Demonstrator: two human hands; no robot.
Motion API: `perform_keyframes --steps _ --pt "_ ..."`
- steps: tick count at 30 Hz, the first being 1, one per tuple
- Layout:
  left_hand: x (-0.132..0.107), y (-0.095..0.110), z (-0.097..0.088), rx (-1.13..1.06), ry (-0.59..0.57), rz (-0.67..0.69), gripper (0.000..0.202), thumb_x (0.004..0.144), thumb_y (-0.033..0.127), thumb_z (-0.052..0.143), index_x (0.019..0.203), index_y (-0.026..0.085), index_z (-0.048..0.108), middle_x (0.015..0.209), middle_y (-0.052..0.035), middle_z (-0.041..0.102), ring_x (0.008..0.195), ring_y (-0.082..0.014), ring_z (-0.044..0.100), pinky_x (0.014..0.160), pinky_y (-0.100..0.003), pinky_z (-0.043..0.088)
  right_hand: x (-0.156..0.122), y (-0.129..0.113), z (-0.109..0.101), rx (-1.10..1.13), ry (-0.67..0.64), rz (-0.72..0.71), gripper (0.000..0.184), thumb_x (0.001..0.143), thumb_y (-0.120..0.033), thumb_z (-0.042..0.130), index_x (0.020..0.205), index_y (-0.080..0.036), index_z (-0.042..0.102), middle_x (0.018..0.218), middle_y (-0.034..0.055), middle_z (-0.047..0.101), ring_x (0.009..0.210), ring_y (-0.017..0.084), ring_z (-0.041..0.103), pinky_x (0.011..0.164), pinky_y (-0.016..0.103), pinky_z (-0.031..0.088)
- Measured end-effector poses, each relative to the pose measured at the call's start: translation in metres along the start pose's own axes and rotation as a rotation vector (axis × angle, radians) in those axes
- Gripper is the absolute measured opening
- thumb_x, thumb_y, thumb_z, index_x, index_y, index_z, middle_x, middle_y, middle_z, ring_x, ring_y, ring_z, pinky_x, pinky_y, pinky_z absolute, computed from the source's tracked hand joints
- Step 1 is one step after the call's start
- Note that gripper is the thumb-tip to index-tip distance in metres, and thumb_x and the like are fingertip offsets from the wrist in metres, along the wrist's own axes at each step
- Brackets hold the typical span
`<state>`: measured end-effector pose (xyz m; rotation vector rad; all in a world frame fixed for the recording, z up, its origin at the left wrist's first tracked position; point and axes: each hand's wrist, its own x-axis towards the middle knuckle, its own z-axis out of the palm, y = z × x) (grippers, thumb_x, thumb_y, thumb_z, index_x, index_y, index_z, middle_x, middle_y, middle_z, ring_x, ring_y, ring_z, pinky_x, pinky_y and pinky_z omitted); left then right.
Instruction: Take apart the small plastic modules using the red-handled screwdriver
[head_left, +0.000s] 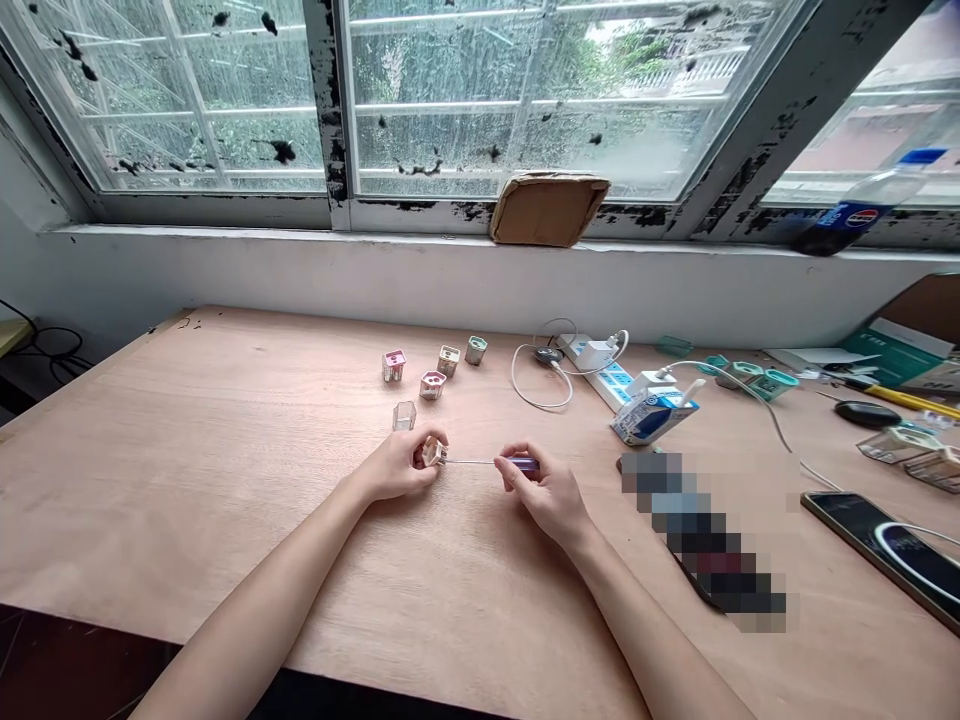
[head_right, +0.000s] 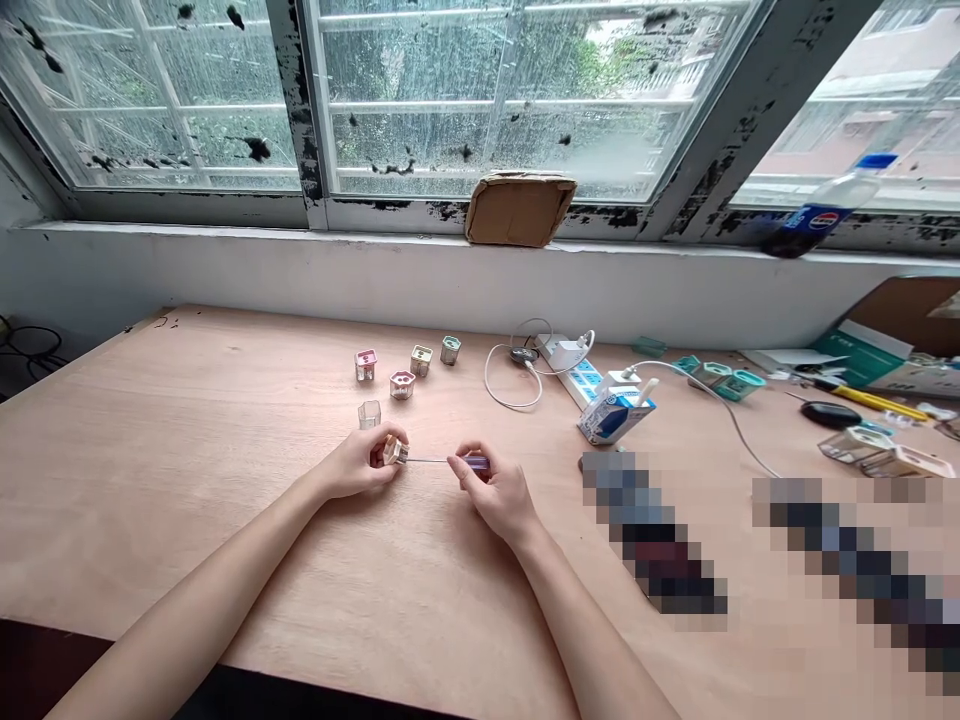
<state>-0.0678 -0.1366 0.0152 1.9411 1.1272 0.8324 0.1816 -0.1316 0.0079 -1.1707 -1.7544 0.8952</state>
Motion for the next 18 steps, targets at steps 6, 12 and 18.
perform_keyframes --steps 6,12,18 --pt "0.0007 -0.0003 0.0010 0.070 -0.009 -0.001 0.034 0.076 0.012 0.057 0.108 0.019 0.060 0.072 0.0048 0.051 0.063 -0.0109 0.046 0.059 -0.022 0.036 0.0000 -0.0036 -0.0020 0.006 -0.076 -0.018 0.032 0.087 -0.051 0.062 0.083 -0.020 0.060 0.060 0.0000 0.058 0.054 0.015 0.054 0.050 0.025 0.041" --pt "0.0014 -0.0008 0.0023 0.093 -0.004 -0.008 0.035 0.076 0.012 0.058 0.110 0.019 0.061 0.075 0.0039 0.053 0.064 -0.0114 0.048 0.060 -0.022 0.037 0.0001 -0.0022 -0.0020 -0.083 -0.048 -0.012 0.037 0.089 -0.056 0.058 0.077 -0.020 0.060 0.053 -0.0018 0.053 0.048 0.013 0.046 0.047 0.025 0.037" --pt "0.0012 0.0002 0.0017 0.114 -0.002 0.001 0.035 0.076 0.012 0.059 0.110 0.019 0.061 0.076 0.0031 0.054 0.065 -0.0119 0.049 0.061 -0.022 0.038 0.0008 -0.0050 -0.0017 0.006 -0.048 -0.030 0.031 0.086 -0.050 0.062 0.084 -0.020 0.059 0.066 0.0002 0.057 0.058 0.015 0.053 0.052 0.025 0.042"
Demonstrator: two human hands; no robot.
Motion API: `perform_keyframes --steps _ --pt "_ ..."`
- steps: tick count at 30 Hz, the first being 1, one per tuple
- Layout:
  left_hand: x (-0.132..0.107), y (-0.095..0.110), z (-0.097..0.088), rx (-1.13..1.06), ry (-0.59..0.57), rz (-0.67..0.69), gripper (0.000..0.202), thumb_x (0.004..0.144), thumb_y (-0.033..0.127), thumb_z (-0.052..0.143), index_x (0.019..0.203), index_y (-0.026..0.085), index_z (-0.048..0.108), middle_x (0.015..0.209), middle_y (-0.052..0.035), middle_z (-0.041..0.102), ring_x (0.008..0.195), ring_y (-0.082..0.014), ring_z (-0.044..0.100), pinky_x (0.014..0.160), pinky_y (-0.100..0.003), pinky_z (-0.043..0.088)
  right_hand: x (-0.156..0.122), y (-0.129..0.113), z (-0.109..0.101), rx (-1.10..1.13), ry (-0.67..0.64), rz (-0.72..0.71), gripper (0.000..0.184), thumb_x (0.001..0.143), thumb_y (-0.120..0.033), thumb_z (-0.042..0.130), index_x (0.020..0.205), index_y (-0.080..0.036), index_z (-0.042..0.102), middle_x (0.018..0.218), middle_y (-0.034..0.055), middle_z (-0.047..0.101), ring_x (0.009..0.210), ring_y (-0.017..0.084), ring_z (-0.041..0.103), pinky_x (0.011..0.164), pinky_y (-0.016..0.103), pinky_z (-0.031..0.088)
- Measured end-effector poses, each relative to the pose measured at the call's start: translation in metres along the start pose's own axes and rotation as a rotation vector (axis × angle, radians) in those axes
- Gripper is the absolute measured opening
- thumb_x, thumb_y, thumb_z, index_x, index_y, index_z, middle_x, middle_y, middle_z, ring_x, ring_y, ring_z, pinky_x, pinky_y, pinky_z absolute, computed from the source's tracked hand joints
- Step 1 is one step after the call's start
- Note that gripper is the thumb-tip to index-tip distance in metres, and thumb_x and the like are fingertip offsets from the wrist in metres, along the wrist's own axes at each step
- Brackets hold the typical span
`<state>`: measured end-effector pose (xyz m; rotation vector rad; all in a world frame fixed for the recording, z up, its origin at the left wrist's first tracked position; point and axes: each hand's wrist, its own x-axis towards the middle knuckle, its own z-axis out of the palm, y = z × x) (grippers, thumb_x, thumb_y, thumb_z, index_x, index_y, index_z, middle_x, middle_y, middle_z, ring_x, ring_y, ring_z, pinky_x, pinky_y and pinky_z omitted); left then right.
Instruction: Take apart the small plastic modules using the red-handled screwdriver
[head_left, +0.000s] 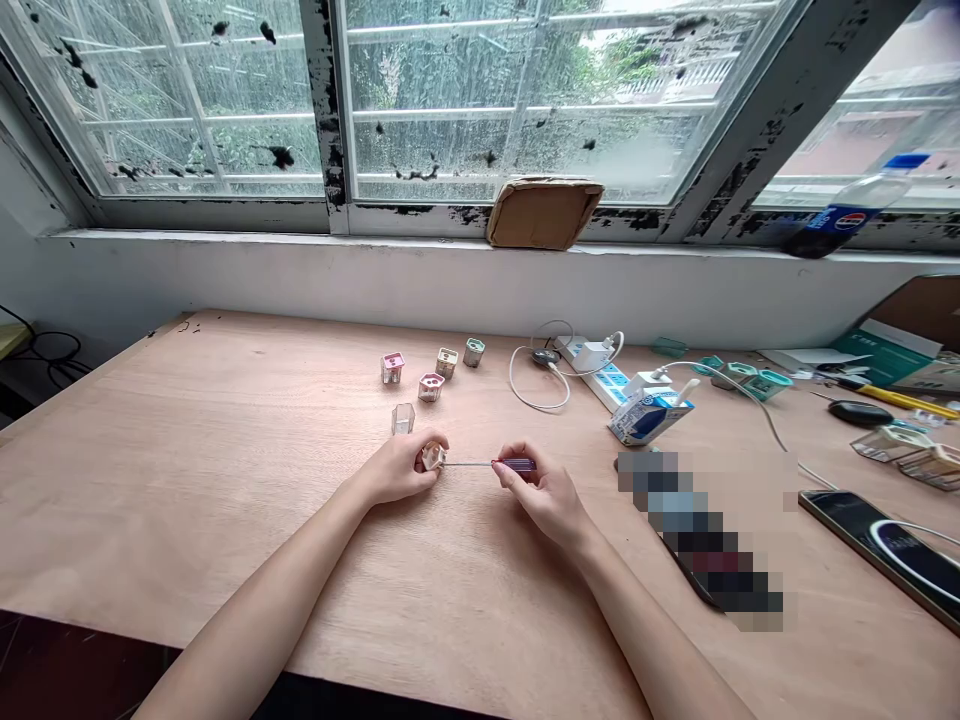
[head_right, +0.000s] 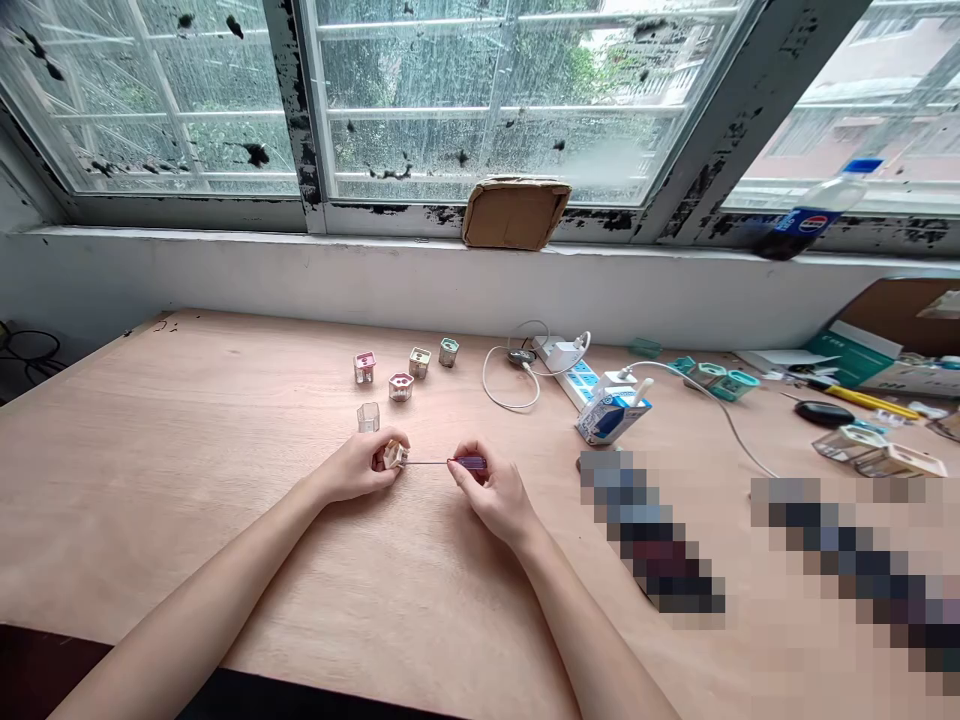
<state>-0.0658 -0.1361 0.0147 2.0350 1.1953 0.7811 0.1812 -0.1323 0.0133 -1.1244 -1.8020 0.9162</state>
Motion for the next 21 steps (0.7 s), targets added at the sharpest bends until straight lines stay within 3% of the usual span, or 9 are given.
perform_keyframes --steps 6,12,21 --pt "-0.0005 0.0005 0.0003 0.012 -0.018 -0.014 0.038 0.077 0.012 0.058 0.113 0.019 0.060 0.072 0.0041 0.053 0.063 -0.0120 0.049 0.060 -0.023 0.037 -0.0003 0.0010 -0.0009 -0.072 0.004 0.038 0.037 0.089 -0.054 0.058 0.073 -0.020 0.058 0.054 -0.0021 0.052 0.049 0.013 0.047 0.049 0.025 0.037" --pt "-0.0008 0.0016 0.0006 0.015 -0.003 0.000 0.037 0.076 0.012 0.058 0.112 0.019 0.061 0.075 0.0027 0.055 0.065 -0.0129 0.050 0.061 -0.024 0.039 0.0008 0.0003 -0.0024 0.022 -0.031 0.022 0.031 0.085 -0.051 0.063 0.086 -0.020 0.059 0.065 -0.0010 0.055 0.057 0.014 0.052 0.051 0.025 0.041" --pt "-0.0004 -0.0001 0.0011 0.023 -0.004 0.009 0.036 0.077 0.012 0.058 0.112 0.019 0.061 0.075 0.0032 0.054 0.064 -0.0123 0.050 0.061 -0.023 0.038 0.0010 0.0035 -0.0031 -0.079 -0.029 0.043 0.036 0.090 -0.052 0.057 0.074 -0.020 0.057 0.054 -0.0025 0.052 0.050 0.013 0.045 0.050 0.026 0.035"
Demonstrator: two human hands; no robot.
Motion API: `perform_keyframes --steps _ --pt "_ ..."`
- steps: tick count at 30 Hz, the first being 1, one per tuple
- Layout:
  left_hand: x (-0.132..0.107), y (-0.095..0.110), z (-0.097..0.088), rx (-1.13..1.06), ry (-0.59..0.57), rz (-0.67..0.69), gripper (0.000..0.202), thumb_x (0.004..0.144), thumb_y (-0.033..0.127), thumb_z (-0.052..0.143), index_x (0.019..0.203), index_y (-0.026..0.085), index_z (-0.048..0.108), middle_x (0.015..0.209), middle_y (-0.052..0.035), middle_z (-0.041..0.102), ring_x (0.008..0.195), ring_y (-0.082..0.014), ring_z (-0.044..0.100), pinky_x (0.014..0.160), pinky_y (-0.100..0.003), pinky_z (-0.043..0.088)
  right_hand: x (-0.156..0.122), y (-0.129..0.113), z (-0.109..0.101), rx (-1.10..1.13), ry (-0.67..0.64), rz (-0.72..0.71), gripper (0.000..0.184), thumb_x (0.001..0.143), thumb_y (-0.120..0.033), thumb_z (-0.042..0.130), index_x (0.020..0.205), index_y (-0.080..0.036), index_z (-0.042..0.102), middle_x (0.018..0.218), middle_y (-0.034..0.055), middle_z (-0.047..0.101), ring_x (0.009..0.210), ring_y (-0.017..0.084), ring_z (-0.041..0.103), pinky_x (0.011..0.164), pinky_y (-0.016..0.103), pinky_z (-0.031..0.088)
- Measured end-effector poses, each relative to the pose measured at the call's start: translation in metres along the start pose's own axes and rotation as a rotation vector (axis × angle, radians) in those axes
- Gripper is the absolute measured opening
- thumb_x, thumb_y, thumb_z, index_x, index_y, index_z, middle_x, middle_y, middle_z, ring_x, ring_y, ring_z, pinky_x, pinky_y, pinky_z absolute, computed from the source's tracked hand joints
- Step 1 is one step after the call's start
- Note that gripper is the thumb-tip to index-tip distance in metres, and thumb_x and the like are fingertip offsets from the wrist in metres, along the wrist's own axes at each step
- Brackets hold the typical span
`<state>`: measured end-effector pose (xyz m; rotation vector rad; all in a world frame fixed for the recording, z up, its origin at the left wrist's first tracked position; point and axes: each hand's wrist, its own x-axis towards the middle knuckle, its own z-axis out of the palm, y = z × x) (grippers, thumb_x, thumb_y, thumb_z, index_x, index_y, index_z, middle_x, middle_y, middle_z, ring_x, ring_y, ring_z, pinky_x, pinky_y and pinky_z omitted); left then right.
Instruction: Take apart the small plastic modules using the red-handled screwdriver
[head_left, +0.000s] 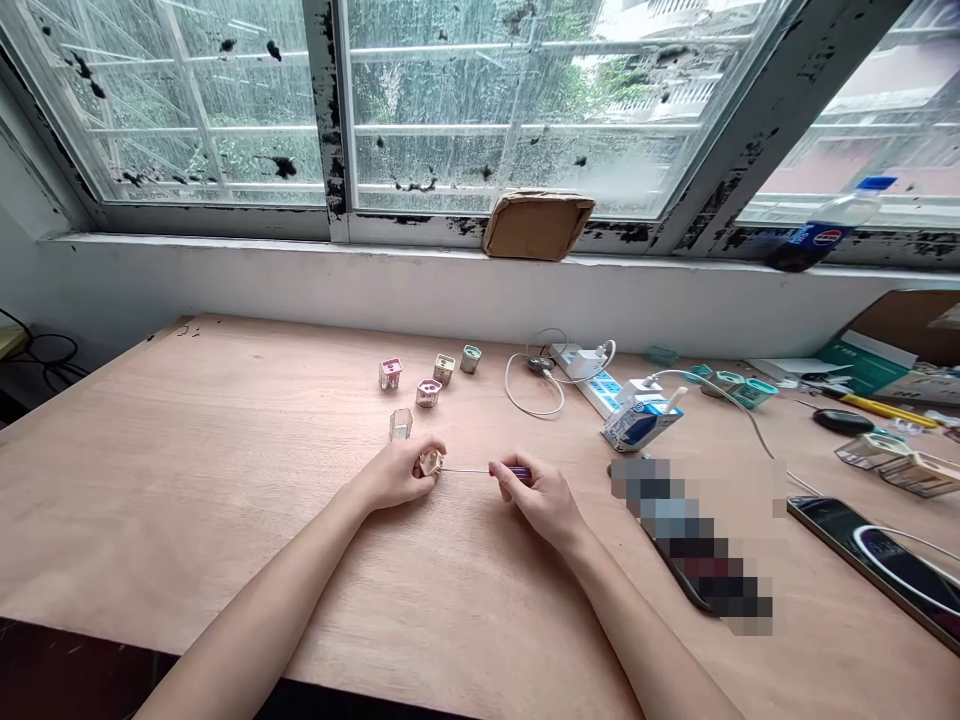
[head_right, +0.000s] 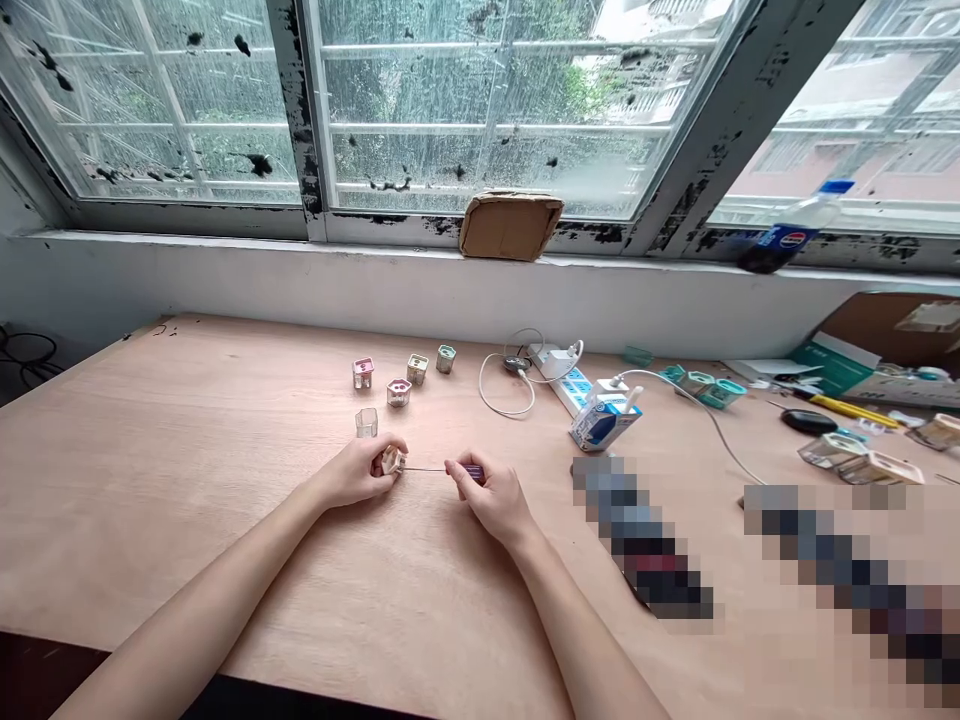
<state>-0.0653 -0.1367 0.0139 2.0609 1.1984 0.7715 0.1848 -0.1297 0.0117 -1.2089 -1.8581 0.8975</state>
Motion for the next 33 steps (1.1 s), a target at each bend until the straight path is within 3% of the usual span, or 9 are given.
perform_keyframes --steps 4,13,20,27,33 --pt "-0.0003 -0.0007 0.0004 -0.001 0.000 0.008 0.036 0.077 0.011 0.058 0.113 0.019 0.060 0.075 0.0032 0.055 0.064 -0.0121 0.049 0.061 -0.023 0.038 0.0001 -0.0002 -0.0001 0.093 -0.010 -0.021 0.028 0.086 -0.048 0.062 0.087 -0.020 0.058 0.066 -0.0017 0.054 0.058 0.014 0.051 0.052 0.025 0.040" --pt "-0.0005 0.0002 0.0002 0.004 0.003 -0.004 0.035 0.077 0.013 0.058 0.112 0.019 0.060 0.073 0.0039 0.053 0.064 -0.0119 0.049 0.061 -0.023 0.039 0.0016 0.0061 0.0001 0.016 -0.018 0.018 0.037 0.089 -0.054 0.058 0.076 -0.019 0.058 0.054 -0.0029 0.051 0.050 0.013 0.045 0.049 0.025 0.035" --pt "-0.0007 -0.0008 -0.0003 0.010 0.001 0.006 0.036 0.077 0.012 0.058 0.112 0.020 0.060 0.076 0.0030 0.056 0.065 -0.0123 0.050 0.061 -0.023 0.038 0.0010 0.0068 0.0006 0.108 -0.034 -0.028 0.026 0.086 -0.045 0.062 0.088 -0.020 0.058 0.071 -0.0005 0.056 0.060 0.014 0.053 0.053 0.024 0.041" --pt "-0.0007 -0.0002 -0.0002 0.009 0.006 -0.001 0.035 0.077 0.012 0.058 0.111 0.019 0.060 0.074 0.0037 0.054 0.064 -0.0120 0.049 0.060 -0.023 0.038 0.0010 0.0079 -0.0006 0.030 -0.038 0.006 0.034 0.090 -0.050 0.058 0.076 -0.019 0.058 0.054 -0.0031 0.052 0.048 0.011 0.044 0.049 0.025 0.034" --pt "-0.0008 0.0006 -0.0004 0.001 0.001 -0.001 0.036 0.076 0.012 0.058 0.112 0.019 0.060 0.074 0.0034 0.054 0.063 -0.0121 0.049 0.060 -0.023 0.038 0.0015 0.0092 -0.0004 0.096 -0.039 -0.040 0.025 0.087 -0.044 0.062 0.088 -0.019 0.059 0.065 -0.0020 0.054 0.058 0.013 0.051 0.052 0.024 0.041"
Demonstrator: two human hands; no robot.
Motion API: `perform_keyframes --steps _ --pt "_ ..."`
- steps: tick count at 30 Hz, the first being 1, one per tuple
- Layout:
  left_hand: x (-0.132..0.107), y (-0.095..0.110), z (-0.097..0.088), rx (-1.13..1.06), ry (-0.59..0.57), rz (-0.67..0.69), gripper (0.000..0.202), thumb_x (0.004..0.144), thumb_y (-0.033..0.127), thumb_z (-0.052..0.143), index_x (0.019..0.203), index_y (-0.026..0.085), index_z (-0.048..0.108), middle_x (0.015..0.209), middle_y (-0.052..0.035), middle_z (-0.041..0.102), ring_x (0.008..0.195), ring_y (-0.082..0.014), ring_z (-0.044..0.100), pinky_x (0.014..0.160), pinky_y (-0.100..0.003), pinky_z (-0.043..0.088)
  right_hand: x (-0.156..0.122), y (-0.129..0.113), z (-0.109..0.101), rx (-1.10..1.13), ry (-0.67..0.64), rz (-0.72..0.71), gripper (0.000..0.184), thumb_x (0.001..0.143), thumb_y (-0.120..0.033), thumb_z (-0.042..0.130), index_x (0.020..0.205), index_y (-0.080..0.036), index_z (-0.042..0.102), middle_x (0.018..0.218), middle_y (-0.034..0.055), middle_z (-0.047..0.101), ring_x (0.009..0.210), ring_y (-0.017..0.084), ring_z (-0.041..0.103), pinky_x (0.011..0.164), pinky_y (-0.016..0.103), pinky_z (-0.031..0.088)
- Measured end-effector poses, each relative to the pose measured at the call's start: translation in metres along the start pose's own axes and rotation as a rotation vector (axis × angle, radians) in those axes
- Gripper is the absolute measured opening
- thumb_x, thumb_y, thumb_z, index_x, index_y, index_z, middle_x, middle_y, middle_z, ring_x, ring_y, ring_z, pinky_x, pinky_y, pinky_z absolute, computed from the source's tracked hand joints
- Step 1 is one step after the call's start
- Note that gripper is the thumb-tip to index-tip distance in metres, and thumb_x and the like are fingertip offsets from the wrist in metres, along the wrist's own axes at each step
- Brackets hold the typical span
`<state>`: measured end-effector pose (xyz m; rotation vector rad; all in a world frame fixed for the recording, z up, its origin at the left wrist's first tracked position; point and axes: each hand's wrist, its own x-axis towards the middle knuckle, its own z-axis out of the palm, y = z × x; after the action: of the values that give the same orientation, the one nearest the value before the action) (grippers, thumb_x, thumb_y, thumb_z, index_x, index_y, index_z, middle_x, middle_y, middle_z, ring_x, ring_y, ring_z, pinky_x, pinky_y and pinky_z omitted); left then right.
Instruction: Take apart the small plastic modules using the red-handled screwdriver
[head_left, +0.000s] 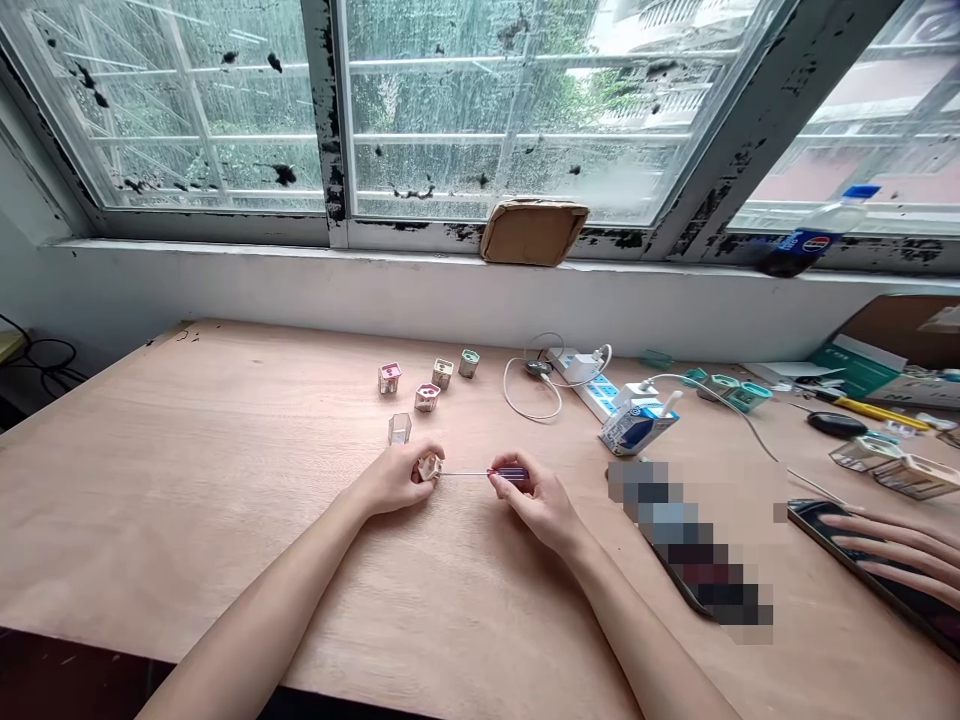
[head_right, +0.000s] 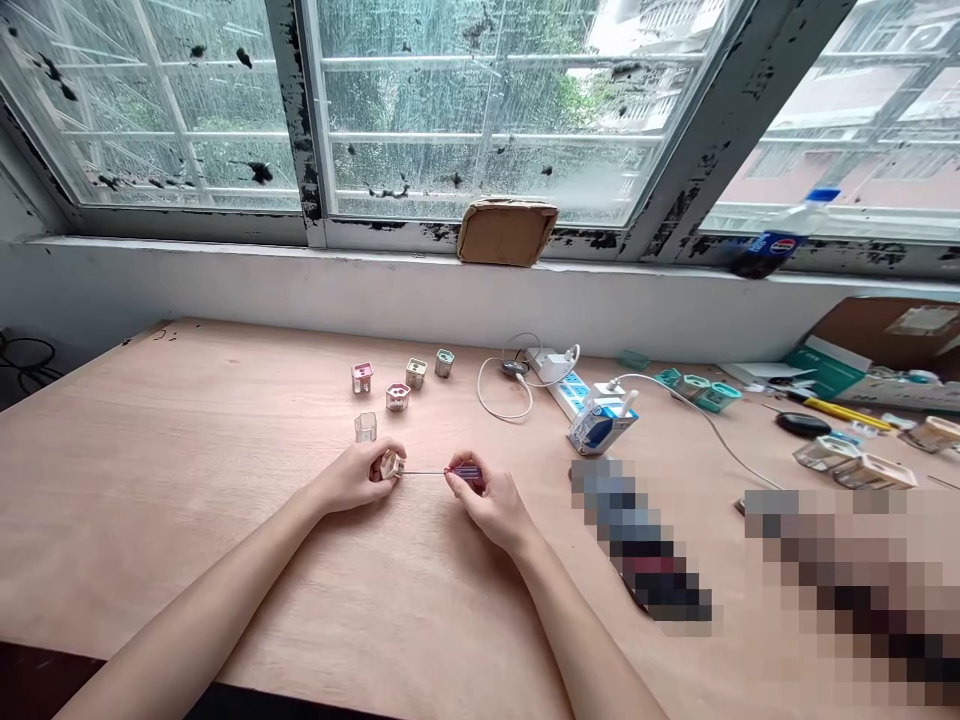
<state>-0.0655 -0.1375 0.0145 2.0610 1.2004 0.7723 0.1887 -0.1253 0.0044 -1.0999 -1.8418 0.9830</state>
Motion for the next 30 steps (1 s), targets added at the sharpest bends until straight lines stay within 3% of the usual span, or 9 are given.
perform_keyframes --steps 10,18,24,30 --pt "-0.0006 -0.0009 0.0000 -0.020 0.005 0.005 0.034 0.077 0.012 0.058 0.110 0.020 0.060 0.073 0.0046 0.052 0.063 -0.0114 0.048 0.060 -0.022 0.037 -0.0009 -0.0012 0.0034 -0.064 0.066 0.074 0.039 0.088 -0.055 0.059 0.073 -0.019 0.059 0.048 -0.0037 0.049 0.045 0.011 0.042 0.046 0.024 0.033" --pt "-0.0008 0.0013 -0.0011 -0.015 0.012 0.003 0.035 0.075 0.010 0.058 0.109 0.020 0.060 0.073 0.0047 0.052 0.063 -0.0111 0.047 0.060 -0.022 0.036 -0.0001 -0.0041 0.0021 0.011 0.028 0.027 0.031 0.084 -0.051 0.064 0.086 -0.020 0.058 0.066 -0.0012 0.055 0.058 0.014 0.052 0.052 0.024 0.042" --pt "-0.0003 0.0009 -0.0006 -0.027 0.005 -0.004 0.034 0.075 0.011 0.057 0.109 0.020 0.059 0.070 0.0056 0.049 0.061 -0.0107 0.045 0.059 -0.022 0.035 -0.0004 -0.0025 0.0003 -0.121 0.023 0.042 0.036 0.088 -0.052 0.058 0.075 -0.019 0.061 0.054 -0.0035 0.049 0.049 0.012 0.043 0.050 0.025 0.035" --pt "-0.0006 0.0009 -0.0008 -0.032 0.021 0.013 0.035 0.074 0.011 0.056 0.108 0.019 0.061 0.074 0.0040 0.052 0.064 -0.0112 0.046 0.060 -0.022 0.036 0.0000 -0.0044 -0.0003 -0.069 0.008 -0.010 0.027 0.087 -0.047 0.060 0.090 -0.020 0.060 0.071 0.0011 0.059 0.063 0.016 0.056 0.056 0.026 0.044"
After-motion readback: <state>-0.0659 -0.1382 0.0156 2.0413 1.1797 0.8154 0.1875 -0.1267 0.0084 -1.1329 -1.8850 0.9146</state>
